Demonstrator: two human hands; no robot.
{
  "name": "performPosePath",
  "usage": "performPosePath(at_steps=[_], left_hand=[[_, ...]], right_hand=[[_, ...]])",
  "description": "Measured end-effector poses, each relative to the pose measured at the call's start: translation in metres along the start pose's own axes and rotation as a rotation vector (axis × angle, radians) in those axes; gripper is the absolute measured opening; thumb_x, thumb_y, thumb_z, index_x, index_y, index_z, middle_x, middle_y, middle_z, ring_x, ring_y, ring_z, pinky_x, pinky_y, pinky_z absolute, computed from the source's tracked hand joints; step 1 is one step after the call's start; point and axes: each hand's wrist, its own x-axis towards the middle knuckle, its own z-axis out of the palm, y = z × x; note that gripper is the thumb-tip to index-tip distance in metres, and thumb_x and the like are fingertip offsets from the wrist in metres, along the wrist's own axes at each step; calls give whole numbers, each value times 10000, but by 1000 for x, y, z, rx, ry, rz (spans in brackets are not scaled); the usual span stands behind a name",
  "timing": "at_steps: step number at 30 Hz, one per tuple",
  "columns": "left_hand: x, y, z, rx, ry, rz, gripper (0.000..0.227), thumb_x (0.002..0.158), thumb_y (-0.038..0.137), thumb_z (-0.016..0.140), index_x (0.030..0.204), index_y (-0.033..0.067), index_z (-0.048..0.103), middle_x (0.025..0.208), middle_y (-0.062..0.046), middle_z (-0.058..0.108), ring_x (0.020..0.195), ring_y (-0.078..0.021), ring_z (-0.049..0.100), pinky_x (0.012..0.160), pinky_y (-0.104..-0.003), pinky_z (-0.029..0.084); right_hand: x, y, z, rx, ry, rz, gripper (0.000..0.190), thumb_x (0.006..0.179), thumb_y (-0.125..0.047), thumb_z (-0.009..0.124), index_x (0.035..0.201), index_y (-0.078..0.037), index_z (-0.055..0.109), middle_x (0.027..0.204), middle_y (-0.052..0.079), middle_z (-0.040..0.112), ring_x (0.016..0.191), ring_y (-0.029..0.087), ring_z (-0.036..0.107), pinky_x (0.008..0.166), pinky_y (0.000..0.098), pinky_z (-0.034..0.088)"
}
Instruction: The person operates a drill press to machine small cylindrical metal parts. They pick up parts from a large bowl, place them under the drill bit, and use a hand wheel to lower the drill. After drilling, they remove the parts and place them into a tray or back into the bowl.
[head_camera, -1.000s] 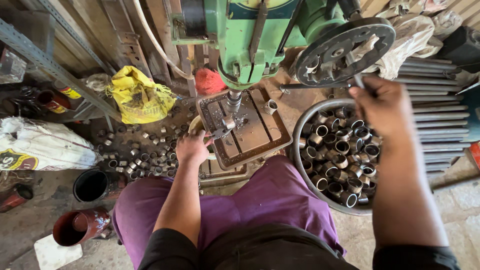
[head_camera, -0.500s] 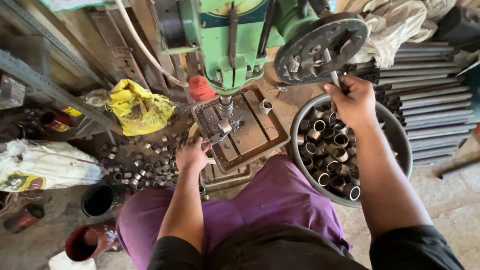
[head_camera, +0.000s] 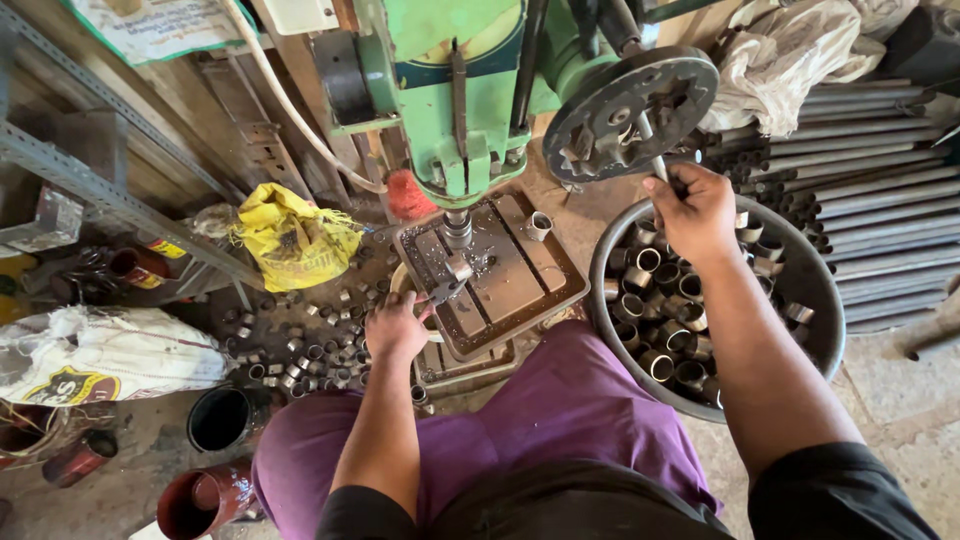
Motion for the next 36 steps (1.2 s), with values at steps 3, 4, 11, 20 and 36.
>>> performPosePath(at_steps=[3,4,11,20,36], left_hand=[[0,-1,1,2,47,11,322,914,501,677,1080,228,709,1066,-35,702,1037,-247,683,886,-442,518],[0,-1,2,-8,51,10,319,915,499,674,1084,231,708,1072,-35,701,1042,-249,682,887,-442,520],[2,-1,7,16,-19,-18,364,956,518,623,1135,206,680,1133,-44,691,1075,-252,677,927,-444,514],[2,0,3,18,-66,-47,415,958,564,593,1149,204,669,1172,-30,695,1108,-235,670,948,-433,516],[-1,-5,13,5,38,-1,345,927,489,635,1156,236,686,1116,11,719,941,-194,726,783,-378,590]], right_hand=[[0,1,0,14,-6,5,128,1033,-71,680,949,25,668,645,-21,582,530,36,508,479,218,380],[0,1,0,7,-4,15,125,1031,-72,679,953,25,668,637,-20,582,521,37,507,471,218,378],[1,8,1,62,6,-11,109,1027,-71,693,1002,34,681,676,-23,593,548,35,523,496,210,402],[2,8,3,54,22,-46,115,1031,-67,699,1018,47,696,696,-14,608,562,44,527,509,216,405],[43,94,2,-81,-140,27,437,1190,-305,464,992,43,639,859,94,644,760,158,579,696,294,456]])
